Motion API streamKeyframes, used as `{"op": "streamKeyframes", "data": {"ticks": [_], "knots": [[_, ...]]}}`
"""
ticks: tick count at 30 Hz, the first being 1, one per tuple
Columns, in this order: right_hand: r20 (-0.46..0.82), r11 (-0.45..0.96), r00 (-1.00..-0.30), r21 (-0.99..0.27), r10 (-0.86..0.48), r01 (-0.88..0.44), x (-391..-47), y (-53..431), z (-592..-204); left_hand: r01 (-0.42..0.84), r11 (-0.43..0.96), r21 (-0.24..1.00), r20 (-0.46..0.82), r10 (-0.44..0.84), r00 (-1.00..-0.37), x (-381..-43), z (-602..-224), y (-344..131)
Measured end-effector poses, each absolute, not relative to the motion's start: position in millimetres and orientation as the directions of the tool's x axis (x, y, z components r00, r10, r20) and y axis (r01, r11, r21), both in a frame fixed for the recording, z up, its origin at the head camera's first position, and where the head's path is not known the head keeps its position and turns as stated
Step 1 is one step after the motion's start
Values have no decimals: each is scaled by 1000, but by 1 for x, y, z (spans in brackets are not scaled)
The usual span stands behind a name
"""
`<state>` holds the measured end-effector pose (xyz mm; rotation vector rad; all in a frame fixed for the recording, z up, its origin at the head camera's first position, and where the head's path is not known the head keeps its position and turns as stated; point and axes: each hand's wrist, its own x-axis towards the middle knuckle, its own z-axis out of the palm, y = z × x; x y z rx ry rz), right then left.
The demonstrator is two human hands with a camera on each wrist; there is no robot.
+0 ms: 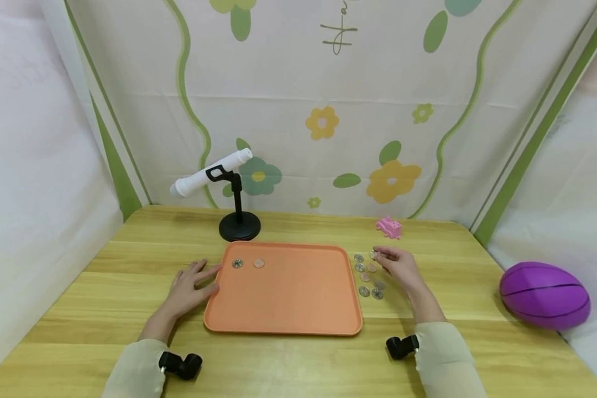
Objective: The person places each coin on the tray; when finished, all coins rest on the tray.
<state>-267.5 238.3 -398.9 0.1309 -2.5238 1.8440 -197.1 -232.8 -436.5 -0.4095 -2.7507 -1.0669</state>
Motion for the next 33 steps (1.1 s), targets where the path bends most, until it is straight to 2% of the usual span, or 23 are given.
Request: {"op": "streamKeyframes", "data": {"ticks": [2,5,7,9,12,14,16,24,33], "knots": [[103,208,-987,-970,-126,-128,-279,236,-407,307,710,634,244,193,-950,-197,-436,-233],[121,146,-981,-979,-151,-143,-283,218,-402,304,713,632,239,195,-951,-197,-435,-233],[160,47,-967,-984,-197,-172,-293,210,-409,304,714,631,239,195,-951,-197,-435,-233],[132,81,-978,-986,-162,-146,-285,188,-393,304,715,630,238,194,-952,-197,-435,-233],[110,43,-980,-992,-168,-119,-285,164,-385,303,714,631,240,192,-952,-198,-435,-233],[47,87,-992,-995,-119,-57,-274,141,-369,305,714,631,242,193,-951,-198,-435,-233],[21,61,-991,-998,-130,-29,-273,127,-367,307,713,630,244,194,-950,-197,-435,-233],[-68,29,-985,-998,-157,64,-276,81,-381,314,713,627,254,193,-948,-197,-436,-233],[-122,42,-979,-992,-164,117,-278,51,-399,300,713,633,238,188,-953,-198,-436,-233]]}}
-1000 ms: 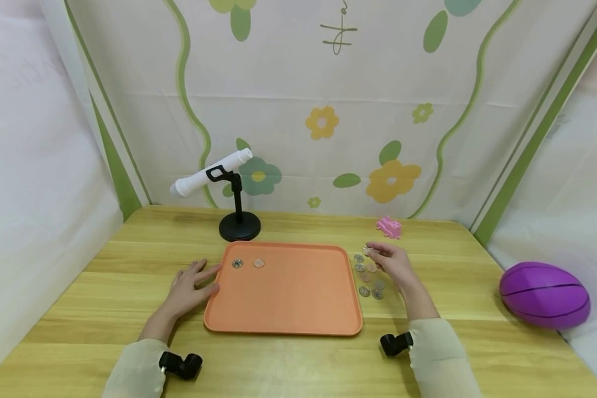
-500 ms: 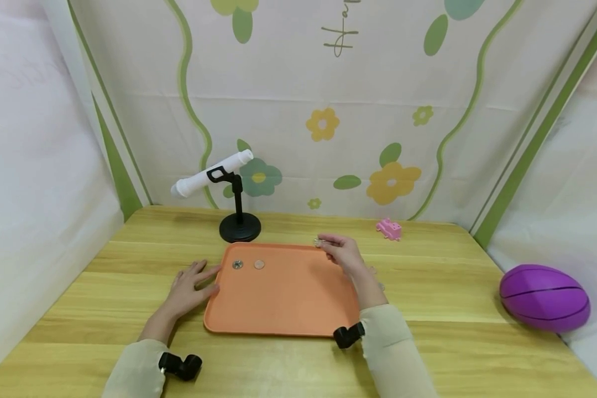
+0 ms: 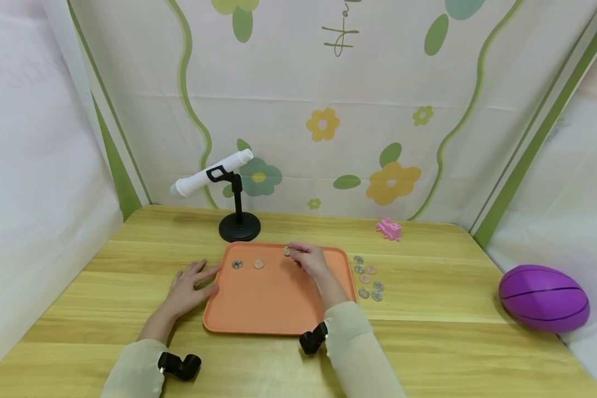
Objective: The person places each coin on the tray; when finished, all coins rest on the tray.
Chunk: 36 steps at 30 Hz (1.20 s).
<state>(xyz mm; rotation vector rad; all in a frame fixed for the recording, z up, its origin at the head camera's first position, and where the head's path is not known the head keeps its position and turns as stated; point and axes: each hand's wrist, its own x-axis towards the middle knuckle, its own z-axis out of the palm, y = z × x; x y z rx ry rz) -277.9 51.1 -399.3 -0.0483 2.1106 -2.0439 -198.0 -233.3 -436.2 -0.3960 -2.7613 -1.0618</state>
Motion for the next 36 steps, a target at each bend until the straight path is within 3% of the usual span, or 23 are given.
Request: {"op": "streamKeyframes", "data": {"ticks": [10,21,36], "knots": [[-214,44,-967,-977,-136,210,-276,38,-417,308,711,632,244,194,-950,-197,-436,-233],[-171,128,-979,-979,-111,157,-274,33,-421,318,709,629,255,198,-946,-198,-438,-234],[-141,116,-984,-985,-113,127,-270,28,-419,319,711,626,258,196,-946,-199,-438,-234]]}}
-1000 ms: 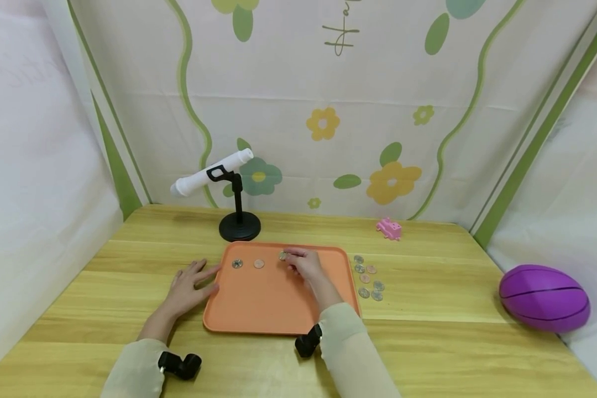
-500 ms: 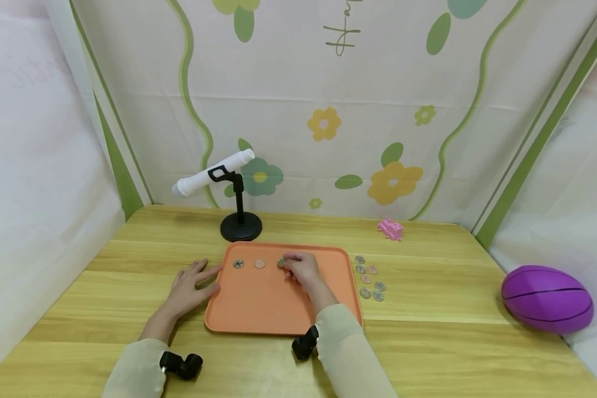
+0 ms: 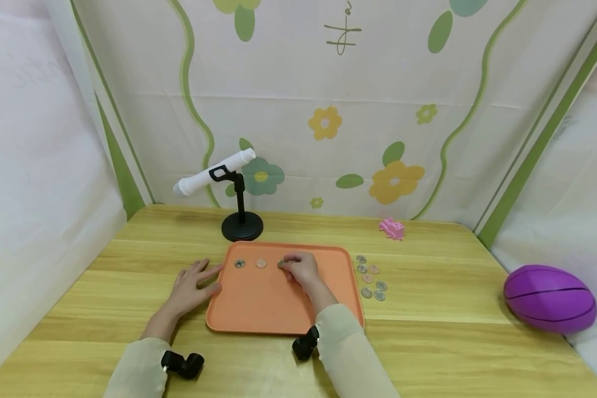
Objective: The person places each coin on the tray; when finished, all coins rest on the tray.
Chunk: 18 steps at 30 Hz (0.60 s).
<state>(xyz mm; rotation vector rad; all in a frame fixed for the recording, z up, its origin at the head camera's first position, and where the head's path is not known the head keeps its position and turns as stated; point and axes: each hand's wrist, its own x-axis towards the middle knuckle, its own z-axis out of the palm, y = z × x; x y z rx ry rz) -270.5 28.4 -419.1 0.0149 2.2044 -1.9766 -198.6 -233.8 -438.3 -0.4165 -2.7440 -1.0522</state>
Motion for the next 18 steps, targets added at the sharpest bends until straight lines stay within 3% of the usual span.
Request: {"op": "streamKeyframes", "data": {"ticks": [18], "knots": [[-138,101,-984,-987,-113,127,-265,51,-399,309,710,633,244,196,-950,-200,-439,-234]]}}
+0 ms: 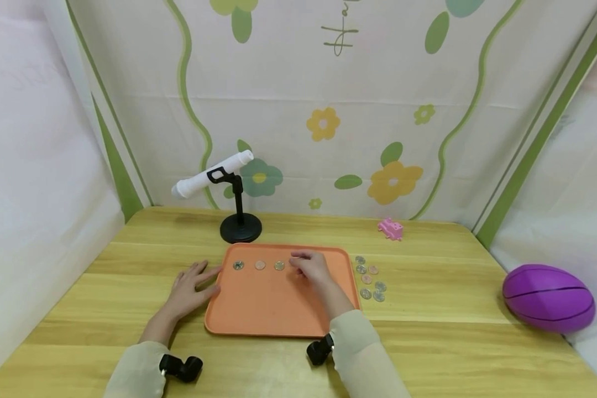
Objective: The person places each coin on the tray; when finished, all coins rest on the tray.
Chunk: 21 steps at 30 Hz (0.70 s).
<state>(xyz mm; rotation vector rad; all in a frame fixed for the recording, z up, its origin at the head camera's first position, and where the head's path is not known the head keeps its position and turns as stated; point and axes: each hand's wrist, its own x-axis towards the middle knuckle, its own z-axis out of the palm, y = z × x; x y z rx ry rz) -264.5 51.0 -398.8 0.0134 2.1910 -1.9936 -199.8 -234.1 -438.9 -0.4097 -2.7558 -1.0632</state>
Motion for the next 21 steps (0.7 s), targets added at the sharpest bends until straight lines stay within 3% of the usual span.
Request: {"op": "streamKeyframes", "data": {"ticks": [10,21], "knots": [[-14,104,-993,-995,-115,2,-256,93,-374,297,711,637,235,188,-954,-199,-438,-234],[12,142,-991,-989,-134,-31,-246,149,-362,295,713,636,230,189,-955,-201,-440,-234]]}}
